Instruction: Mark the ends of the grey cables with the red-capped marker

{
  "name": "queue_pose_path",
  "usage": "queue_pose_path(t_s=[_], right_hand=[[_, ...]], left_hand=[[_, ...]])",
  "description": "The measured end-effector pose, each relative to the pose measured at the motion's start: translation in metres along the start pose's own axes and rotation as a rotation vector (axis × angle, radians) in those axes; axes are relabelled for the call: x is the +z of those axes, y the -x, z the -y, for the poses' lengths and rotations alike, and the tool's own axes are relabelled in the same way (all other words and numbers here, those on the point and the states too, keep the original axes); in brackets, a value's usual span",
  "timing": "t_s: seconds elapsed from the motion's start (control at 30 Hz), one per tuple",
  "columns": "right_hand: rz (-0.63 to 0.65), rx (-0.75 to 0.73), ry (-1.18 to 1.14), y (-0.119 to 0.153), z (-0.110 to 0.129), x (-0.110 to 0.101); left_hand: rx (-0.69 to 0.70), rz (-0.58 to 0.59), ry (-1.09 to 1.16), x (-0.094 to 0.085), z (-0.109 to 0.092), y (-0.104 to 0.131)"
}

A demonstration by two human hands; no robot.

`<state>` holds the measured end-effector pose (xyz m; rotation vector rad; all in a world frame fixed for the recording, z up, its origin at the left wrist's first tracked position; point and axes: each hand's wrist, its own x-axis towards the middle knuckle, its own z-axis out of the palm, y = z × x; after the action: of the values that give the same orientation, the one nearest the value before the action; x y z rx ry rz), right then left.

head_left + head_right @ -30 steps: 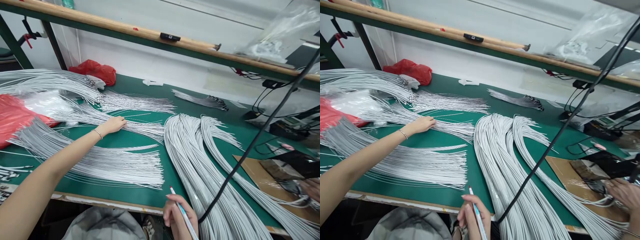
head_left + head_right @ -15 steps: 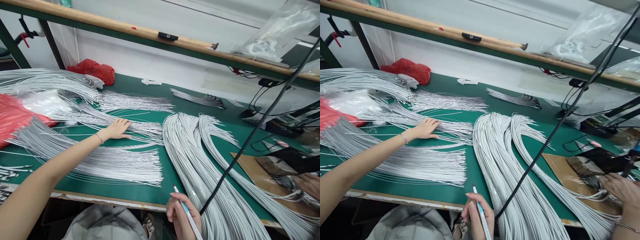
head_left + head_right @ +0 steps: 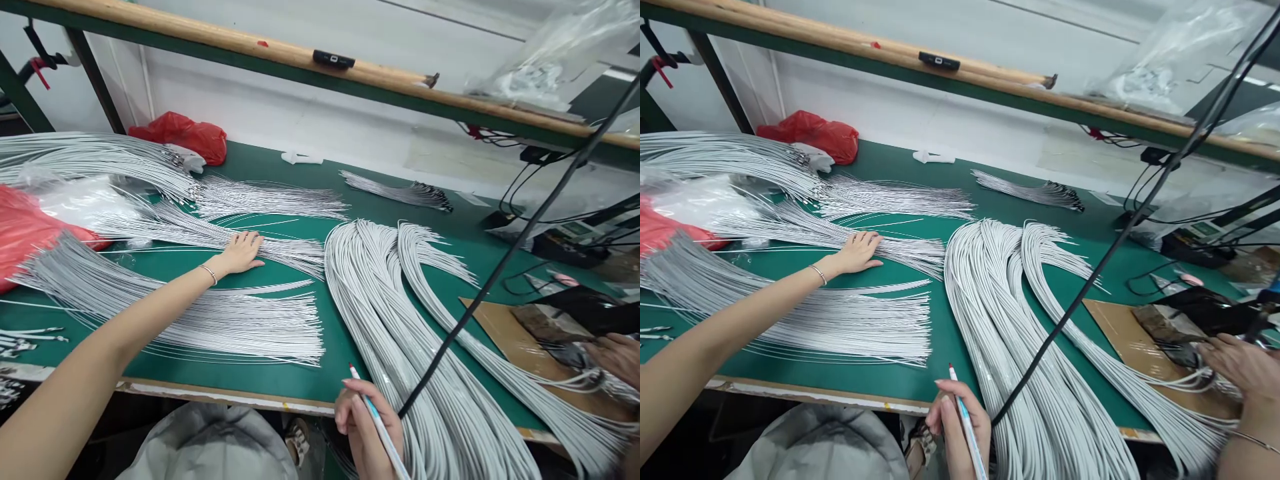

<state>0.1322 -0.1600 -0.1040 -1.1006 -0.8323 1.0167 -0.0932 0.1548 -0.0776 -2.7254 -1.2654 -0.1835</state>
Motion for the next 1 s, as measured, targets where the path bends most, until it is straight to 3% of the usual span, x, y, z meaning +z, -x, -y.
queue_pose_path(t_s=[0.13,0.4,0.63,0.77,1.0], right_hand=[[-0.007,-0.046,0.02,-0.001,0.002,0.003],[0.051,-0.09,0.017,-0.001,-0.002,0.001],[-0.003,-0.109,0.009,0.002,0.003,0.003],[-0.019,-0.11,-0.015,0.004,0.005,0.002],[-0.08,-0.066,-0.011,0.006,0.008,-0.003]], left_hand=[[0.081,0.077,0.063,-0.016,-0.02,0.014],[0.114,0.399,0.213,-0.03,-0.047,0.036],[0.128,0.422,0.231,-0.032,-0.06,0.033],[0.112,0.41,0.321,-0.037,-0.056,0.035],[0.074,0.435,0.641,-0.069,-0.041,0.031]])
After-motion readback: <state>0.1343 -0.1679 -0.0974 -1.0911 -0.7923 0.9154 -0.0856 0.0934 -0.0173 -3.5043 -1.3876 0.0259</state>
